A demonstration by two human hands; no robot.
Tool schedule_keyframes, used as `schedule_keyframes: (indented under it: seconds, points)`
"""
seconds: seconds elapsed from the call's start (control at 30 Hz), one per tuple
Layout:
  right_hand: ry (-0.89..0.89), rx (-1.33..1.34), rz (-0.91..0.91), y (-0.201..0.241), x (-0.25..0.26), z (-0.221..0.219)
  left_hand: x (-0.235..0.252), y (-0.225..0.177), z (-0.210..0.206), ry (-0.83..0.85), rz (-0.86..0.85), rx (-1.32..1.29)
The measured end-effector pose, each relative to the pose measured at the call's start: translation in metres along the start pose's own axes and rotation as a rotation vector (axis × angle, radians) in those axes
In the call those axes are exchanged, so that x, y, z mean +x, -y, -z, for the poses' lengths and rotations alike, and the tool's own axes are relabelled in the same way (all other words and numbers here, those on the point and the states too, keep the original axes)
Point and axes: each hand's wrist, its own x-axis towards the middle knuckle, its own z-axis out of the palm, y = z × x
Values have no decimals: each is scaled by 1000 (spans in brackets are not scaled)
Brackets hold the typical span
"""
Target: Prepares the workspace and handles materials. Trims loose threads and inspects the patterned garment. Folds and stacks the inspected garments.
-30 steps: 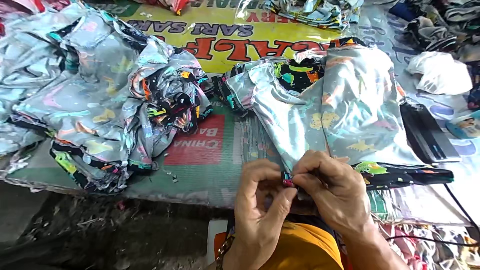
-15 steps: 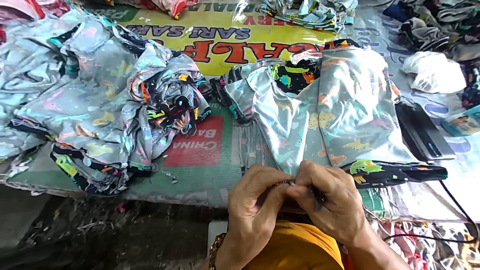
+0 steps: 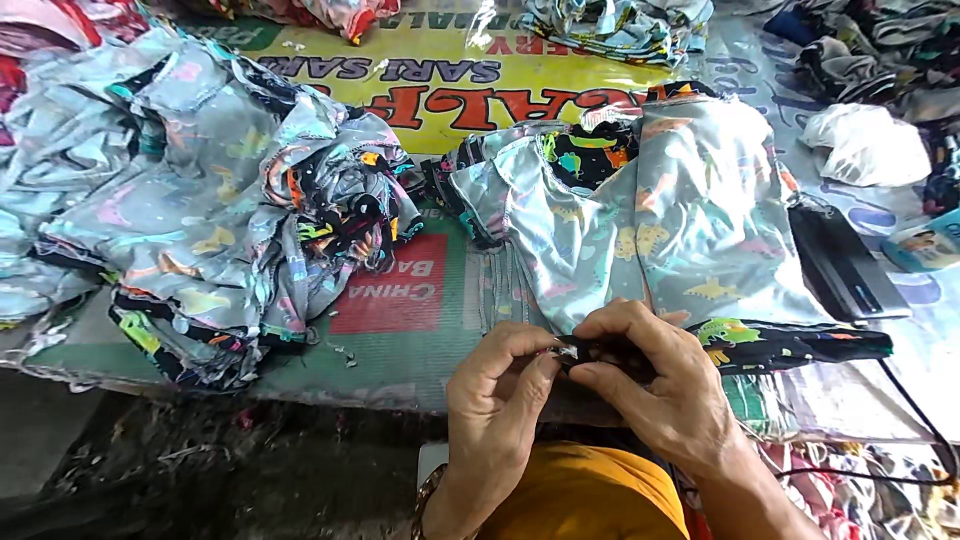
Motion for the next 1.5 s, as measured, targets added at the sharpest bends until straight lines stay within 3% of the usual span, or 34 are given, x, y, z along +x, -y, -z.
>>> schedule_keyframes:
  seconds: [0.9, 1.0, 1.1, 1.17, 1.33, 1.4, 1.5]
  points:
    - [-23, 60, 112, -3, 0, -7, -3, -3, 9, 41, -167, 301]
    - [49, -127, 109, -2, -2, -6, 0, -7, 9, 34, -110, 207]
    - [-3, -268, 154, -4, -2, -9, 7, -10, 14, 107, -64, 169]
    - [-56, -262, 165, -3, 0, -5, 17, -13, 22, 202, -107, 404]
    - [-54, -296, 209, 7, 9, -6, 59, -14, 28, 488, -324, 1292]
    - [-42, -351, 240, 12, 11, -7, 79, -14, 23, 525, -316, 1406]
    - [-133, -346, 279, 16, 6, 5, 116, -25, 3, 488, -177, 1327]
